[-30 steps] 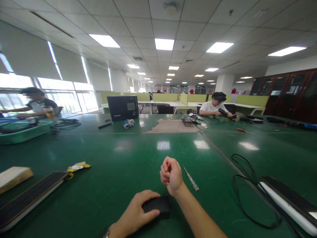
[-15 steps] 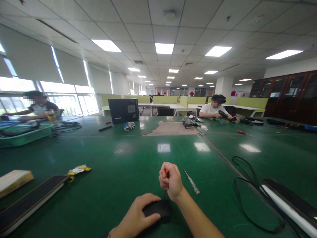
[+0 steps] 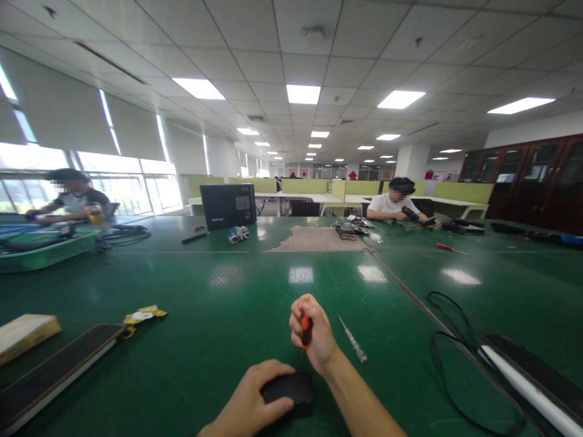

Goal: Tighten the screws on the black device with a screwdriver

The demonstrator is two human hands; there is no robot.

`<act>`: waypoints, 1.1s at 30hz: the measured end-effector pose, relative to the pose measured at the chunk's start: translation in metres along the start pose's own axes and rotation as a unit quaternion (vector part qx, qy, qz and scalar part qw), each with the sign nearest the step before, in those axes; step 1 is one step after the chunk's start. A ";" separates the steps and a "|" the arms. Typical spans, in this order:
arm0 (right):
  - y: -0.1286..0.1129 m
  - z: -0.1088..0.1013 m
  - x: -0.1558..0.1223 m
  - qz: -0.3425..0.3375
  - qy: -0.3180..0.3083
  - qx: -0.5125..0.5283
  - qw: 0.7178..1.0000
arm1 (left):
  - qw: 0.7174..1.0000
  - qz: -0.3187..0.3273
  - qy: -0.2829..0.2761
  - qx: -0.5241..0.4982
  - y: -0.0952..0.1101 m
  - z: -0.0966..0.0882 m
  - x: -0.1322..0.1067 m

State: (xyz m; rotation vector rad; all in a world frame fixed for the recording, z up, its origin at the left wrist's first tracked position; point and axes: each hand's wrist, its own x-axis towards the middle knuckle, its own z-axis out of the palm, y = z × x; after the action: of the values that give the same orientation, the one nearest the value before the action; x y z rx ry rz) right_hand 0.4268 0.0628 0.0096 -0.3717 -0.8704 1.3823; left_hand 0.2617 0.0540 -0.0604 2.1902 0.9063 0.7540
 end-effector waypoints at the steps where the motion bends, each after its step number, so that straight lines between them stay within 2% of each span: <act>1: 0.001 -0.001 0.000 -0.012 0.013 -0.007 1.000 | 1.000 0.001 0.000 -0.001 0.000 0.000 0.000; 6: 0.002 -0.007 0.005 -0.066 0.045 -0.073 0.994 | 1.000 -0.007 -0.007 0.010 0.003 -0.002 -0.002; 15: -0.017 0.002 0.002 0.001 0.004 -0.215 0.977 | 0.998 0.041 -0.055 -0.010 0.003 -0.013 -0.005; 20: -0.010 0.003 0.006 -0.020 0.039 -0.137 0.990 | 0.995 0.055 -0.073 -0.026 0.000 -0.017 -0.005; 23: -0.007 0.002 0.005 -0.019 0.038 -0.111 0.993 | 0.995 0.063 -0.075 -0.027 -0.003 -0.016 -0.004; 30: -0.011 -0.002 0.003 -0.039 0.074 -0.193 0.978 | 0.997 0.046 -0.068 -0.005 -0.006 -0.014 -0.004; 33: -0.012 -0.002 0.003 -0.039 0.063 -0.178 0.981 | 0.997 0.033 -0.072 -0.002 -0.006 -0.016 -0.004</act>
State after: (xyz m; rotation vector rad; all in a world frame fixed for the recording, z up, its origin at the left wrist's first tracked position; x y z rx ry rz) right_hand 0.4358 0.0641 0.0177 -0.6852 -1.0171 1.1162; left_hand 0.2459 0.0599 -0.0559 2.2475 0.7634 0.6198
